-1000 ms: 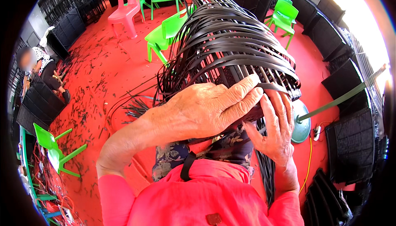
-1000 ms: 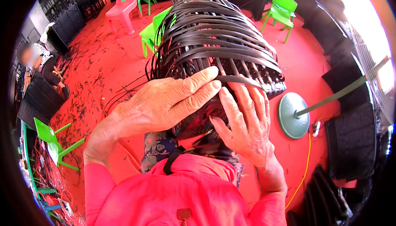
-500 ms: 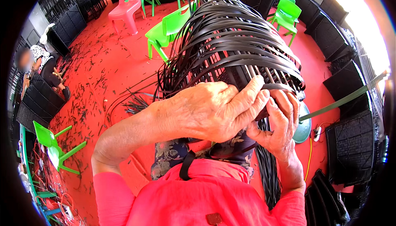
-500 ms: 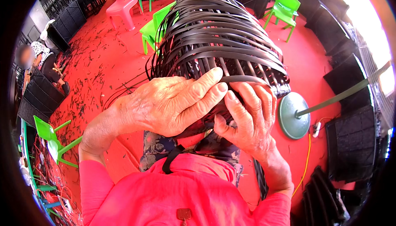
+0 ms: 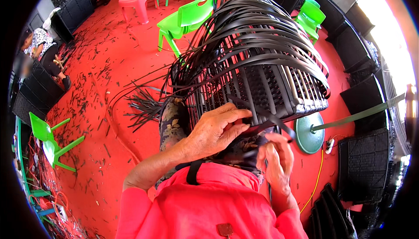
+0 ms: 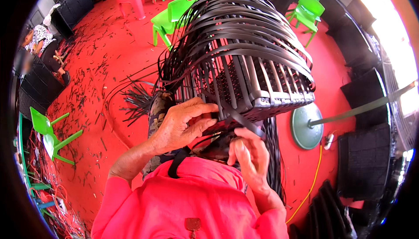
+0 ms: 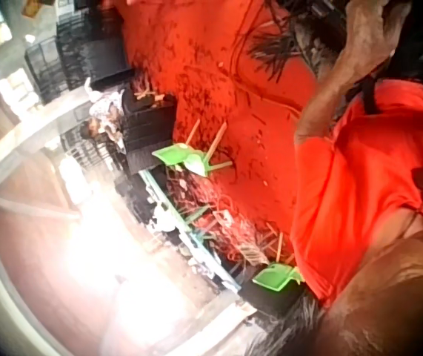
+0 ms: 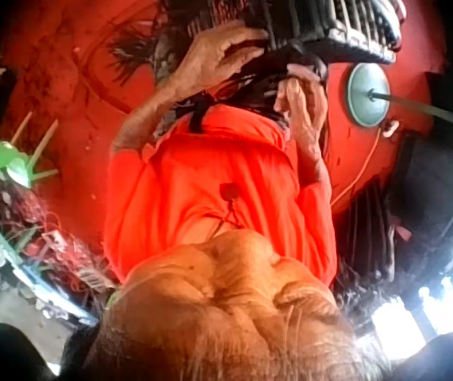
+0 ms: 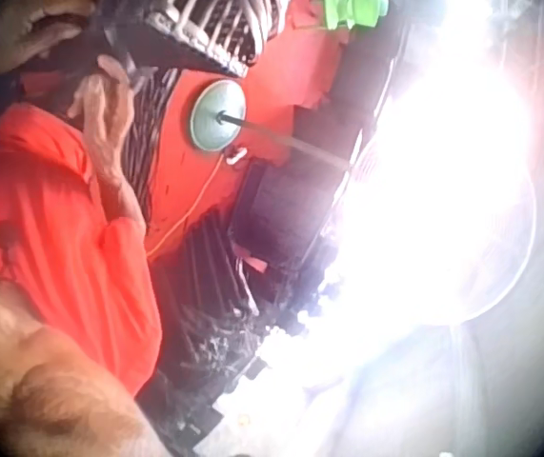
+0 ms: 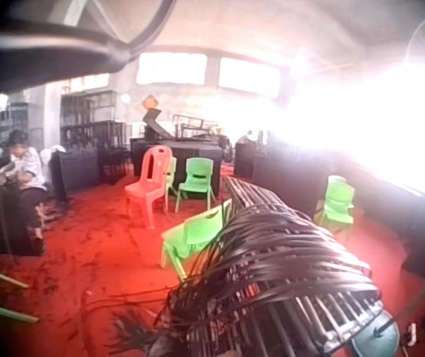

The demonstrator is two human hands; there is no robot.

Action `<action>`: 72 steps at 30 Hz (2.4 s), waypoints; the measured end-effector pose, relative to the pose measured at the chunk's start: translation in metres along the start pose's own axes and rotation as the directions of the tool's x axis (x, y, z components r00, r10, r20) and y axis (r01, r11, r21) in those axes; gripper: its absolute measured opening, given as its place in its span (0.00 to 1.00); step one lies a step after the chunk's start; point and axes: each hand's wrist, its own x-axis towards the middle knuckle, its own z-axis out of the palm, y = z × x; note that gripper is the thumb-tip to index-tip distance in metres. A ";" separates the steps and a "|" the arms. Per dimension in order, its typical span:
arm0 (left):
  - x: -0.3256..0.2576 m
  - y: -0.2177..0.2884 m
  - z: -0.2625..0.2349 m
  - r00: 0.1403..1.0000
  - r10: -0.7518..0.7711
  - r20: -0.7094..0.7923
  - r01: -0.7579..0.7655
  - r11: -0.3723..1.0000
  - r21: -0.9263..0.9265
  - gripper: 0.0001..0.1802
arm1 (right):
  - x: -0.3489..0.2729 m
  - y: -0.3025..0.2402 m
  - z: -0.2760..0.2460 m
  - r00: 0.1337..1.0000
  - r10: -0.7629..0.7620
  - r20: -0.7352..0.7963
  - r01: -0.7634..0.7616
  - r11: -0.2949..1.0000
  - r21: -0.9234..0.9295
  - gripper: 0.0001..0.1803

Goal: The person weaves black plastic straps through the slots of a black furniture frame by hand, pulling the material tight and looping it around the structure.

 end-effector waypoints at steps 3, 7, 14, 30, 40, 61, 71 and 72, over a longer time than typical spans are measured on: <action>0.001 0.003 0.004 0.978 -0.200 0.056 0.208 0.936 -0.283 0.12 | 0.005 0.019 0.002 0.991 0.129 -0.020 -0.109 0.905 0.411 0.20; -0.002 -0.007 0.002 0.905 -0.379 0.192 0.402 0.622 -0.672 0.13 | 0.005 0.018 0.004 0.977 0.164 0.137 -0.211 0.653 0.727 0.18; 0.002 -0.005 0.002 0.873 -0.405 0.271 0.430 0.378 -0.820 0.14 | -0.002 0.016 0.006 0.967 0.074 0.244 -0.243 0.551 0.798 0.09; 0.001 -0.008 0.004 0.917 -0.345 0.199 0.332 0.387 -0.860 0.14 | -0.004 0.028 0.009 0.885 -0.170 0.434 -0.391 0.236 0.890 0.36; -0.011 0.002 0.013 0.895 -0.421 0.148 0.292 0.303 -0.907 0.15 | -0.007 0.024 0.016 0.877 -0.208 0.433 -0.362 0.304 0.881 0.37; -0.016 -0.015 0.019 0.975 -0.213 0.061 0.139 0.375 -0.917 0.13 | 0.005 0.050 0.013 0.844 -0.239 0.480 -0.390 0.339 0.856 0.34; -0.016 -0.022 0.017 0.966 -0.190 0.176 0.206 0.153 -0.967 0.12 | 0.016 0.058 0.014 0.809 -0.321 0.493 -0.424 0.263 0.867 0.32; -0.016 -0.023 0.016 0.963 -0.185 0.194 0.227 0.178 -0.957 0.12 | 0.017 0.060 0.015 0.802 -0.333 0.496 -0.428 0.259 0.866 0.33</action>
